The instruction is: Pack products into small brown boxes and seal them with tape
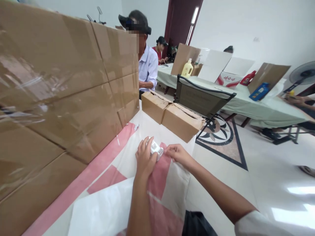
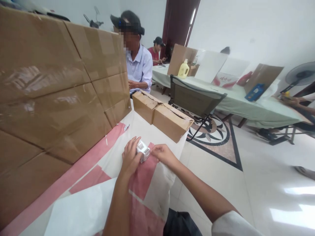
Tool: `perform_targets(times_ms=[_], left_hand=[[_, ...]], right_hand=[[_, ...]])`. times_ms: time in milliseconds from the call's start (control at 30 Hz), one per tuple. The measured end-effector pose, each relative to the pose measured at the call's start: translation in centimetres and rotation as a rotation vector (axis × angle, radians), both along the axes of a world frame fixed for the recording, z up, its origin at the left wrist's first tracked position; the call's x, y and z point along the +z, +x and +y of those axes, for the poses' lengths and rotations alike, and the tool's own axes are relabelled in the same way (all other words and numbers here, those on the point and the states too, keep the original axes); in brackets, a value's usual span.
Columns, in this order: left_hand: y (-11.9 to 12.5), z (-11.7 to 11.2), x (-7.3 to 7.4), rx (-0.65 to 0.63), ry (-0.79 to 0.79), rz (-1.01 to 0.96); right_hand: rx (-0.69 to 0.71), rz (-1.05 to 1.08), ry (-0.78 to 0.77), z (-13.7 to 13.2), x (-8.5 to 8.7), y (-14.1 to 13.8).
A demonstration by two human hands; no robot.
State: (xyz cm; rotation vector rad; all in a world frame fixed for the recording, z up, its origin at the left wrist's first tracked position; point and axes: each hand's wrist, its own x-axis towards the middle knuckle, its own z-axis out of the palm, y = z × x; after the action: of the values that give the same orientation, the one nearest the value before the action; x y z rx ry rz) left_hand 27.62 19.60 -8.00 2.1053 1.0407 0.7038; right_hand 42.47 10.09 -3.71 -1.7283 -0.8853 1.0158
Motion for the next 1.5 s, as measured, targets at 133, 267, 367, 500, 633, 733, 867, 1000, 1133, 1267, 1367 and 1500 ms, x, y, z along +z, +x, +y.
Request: perform_targets(times_ms=[133,267,367,500,633,733,867,1000,1133,1267,1367,1500], left_hand=[[1.2,0.5,0.3,0.164,-0.018,-0.137],[2.4,0.4,0.4,0.267,0.021,-0.164],[2.4,0.5,0.2,0.267,0.017,-0.189],[2.2,0.7,-0.2,0.259,0.005,-0.227],[2.3,0.6,-0.4,0.261,0.032,-0.225],[2.4,0.5,-0.4,0.258,0.049,-0.226],[2.3,0.5,-0.3,0.262,0.028,-0.221],[2.1,0.7,-0.3,0.267,-0.014,-0.230],[2.0,0.8,-0.2,0.258,-0.007,-0.234],[1.8,0.6,-0.1,0.233,-0.022,-0.216],[1.5,0.6,-0.1,0.197,-0.035,-0.171],[1.1,0.7,-0.1,0.144,-0.067,-0.123]], right_hand=[[-0.012,0.001,-0.015,0.2,-0.8,-0.3],[-0.032,-0.020,-0.005,0.1,-1.3,-0.6],[-0.028,-0.028,0.002,0.0,-0.9,-0.9],[-0.012,-0.011,0.020,-0.1,-0.6,-1.0],[0.030,-0.020,-0.001,0.0,-2.3,-0.8],[0.040,-0.043,0.006,0.1,-3.6,-0.7],[0.051,-0.130,0.049,-0.1,-4.4,-1.1],[0.072,-0.526,0.019,-1.0,-5.1,-2.6],[0.032,-0.618,0.069,-1.9,-5.9,-3.8],[-0.045,-0.341,0.211,-2.0,-5.9,-3.6],[-0.052,-0.261,0.237,-1.9,-5.8,-3.2],[-0.052,-0.218,0.245,-1.8,-5.9,-3.2]])
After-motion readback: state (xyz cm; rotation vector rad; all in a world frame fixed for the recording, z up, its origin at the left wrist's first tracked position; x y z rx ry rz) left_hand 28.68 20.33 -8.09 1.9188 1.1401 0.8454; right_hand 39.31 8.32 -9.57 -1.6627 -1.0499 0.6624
